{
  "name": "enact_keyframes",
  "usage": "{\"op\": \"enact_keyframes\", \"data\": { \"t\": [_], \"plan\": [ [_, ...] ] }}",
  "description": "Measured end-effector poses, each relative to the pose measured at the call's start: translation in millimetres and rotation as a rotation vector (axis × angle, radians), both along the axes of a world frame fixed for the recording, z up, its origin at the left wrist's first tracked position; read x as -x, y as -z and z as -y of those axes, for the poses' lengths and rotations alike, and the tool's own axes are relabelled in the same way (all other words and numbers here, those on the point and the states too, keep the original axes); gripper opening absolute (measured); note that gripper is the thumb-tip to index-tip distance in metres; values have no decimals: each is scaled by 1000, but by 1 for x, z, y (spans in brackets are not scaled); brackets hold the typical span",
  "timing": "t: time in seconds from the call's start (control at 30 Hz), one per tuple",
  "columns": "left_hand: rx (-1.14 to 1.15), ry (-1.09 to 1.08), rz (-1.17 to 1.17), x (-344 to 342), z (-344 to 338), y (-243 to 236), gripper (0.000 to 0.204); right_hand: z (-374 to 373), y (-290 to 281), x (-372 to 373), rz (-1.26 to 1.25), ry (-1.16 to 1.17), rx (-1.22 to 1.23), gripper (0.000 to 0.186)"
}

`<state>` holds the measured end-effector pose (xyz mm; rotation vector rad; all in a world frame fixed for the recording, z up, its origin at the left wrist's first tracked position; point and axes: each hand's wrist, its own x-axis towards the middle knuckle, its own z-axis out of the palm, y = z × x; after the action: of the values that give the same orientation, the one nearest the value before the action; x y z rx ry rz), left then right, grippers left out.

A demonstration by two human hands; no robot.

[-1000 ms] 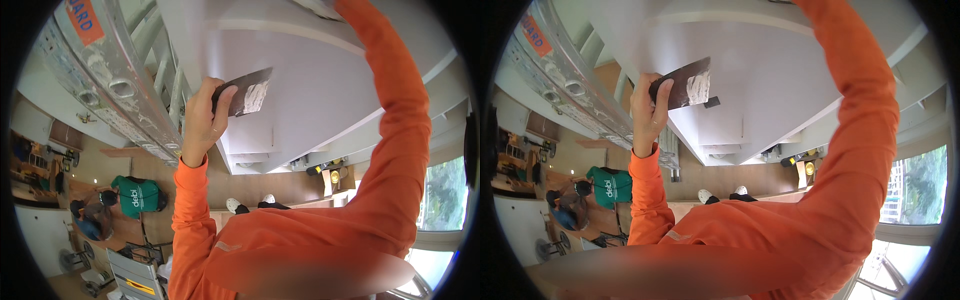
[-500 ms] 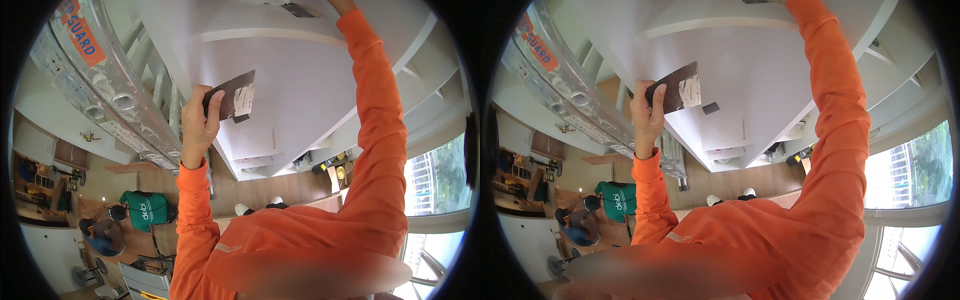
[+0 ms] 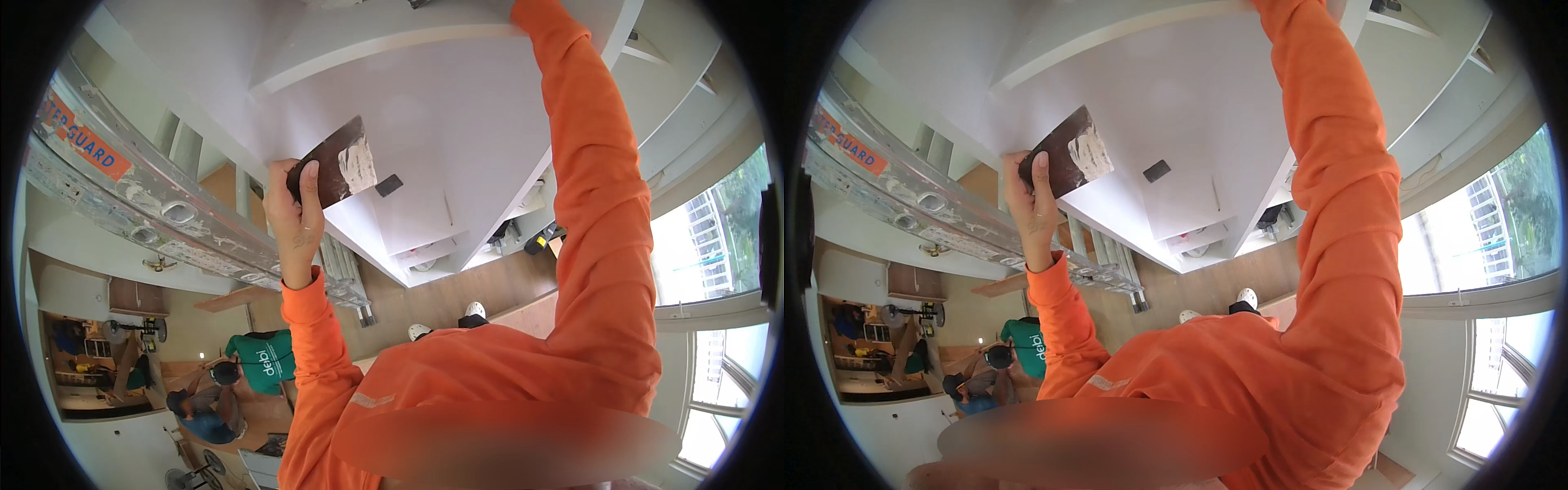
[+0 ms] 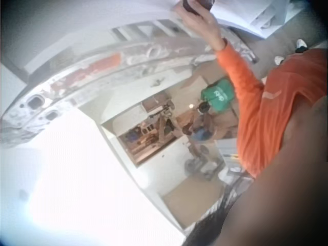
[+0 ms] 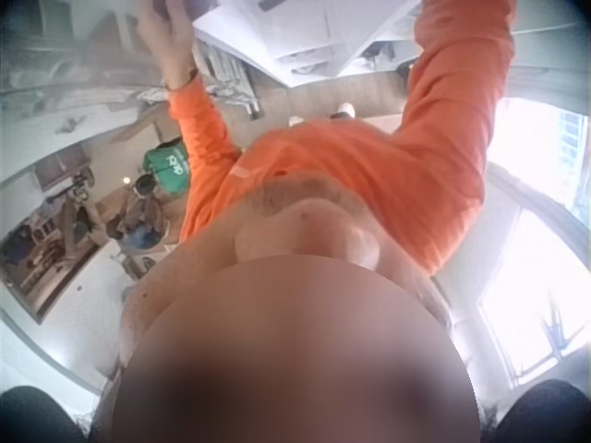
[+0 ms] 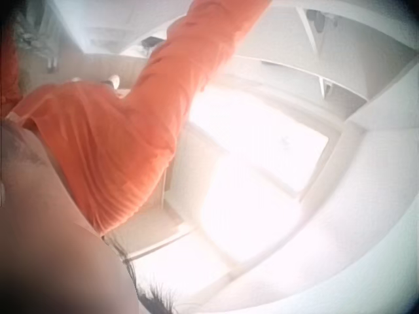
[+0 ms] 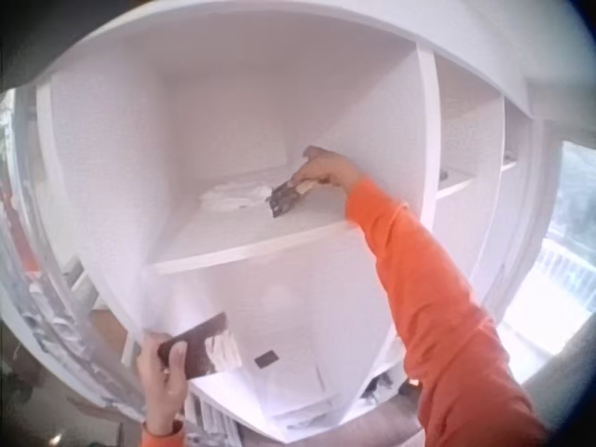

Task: The person applies joint compound to the interior surfaces of a white cabinet using a putty knife. They repeatedly scoop compound from a bucket and spread it onto the cabinet's inner walls and shelves, smoothing the material with the tool.

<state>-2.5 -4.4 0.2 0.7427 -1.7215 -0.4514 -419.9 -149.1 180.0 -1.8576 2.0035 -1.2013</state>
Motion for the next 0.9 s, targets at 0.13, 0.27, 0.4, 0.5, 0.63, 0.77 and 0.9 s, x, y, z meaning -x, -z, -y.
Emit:
{"op": "enact_keyframes", "data": {
  "t": [0.13, 0.27, 0.4, 0.5, 0.63, 0.77, 0.9],
  "plan": [
    [8, 9, 3, 0, -1, -1, 19, 22, 17, 19, 0, 0, 122, 80],
    [-3, 6, 5, 1, -2, -3, 19, -7, 24, -4, -474, 32, 586, 59],
    [78, -32, 37, 1, -2, -4, 18, -115, 17, -28, -454, 343, 668, 30],
    [-28, -26, 32, -1, -3, -3, 17, -182, 45, -50, -250, 425, 787, 15],
    [69, -24, 6, 1, -1, -1, 17, -221, 93, -51, -527, 626, 1084, 19],
    [1, -27, -23, 2, -4, 2, 17, -214, 123, -32, -404, 570, 1256, 19],
    [39, -59, -1, 2, -3, -2, 18, -193, 138, -20, -383, 577, 1199, 72]
  ]
}}
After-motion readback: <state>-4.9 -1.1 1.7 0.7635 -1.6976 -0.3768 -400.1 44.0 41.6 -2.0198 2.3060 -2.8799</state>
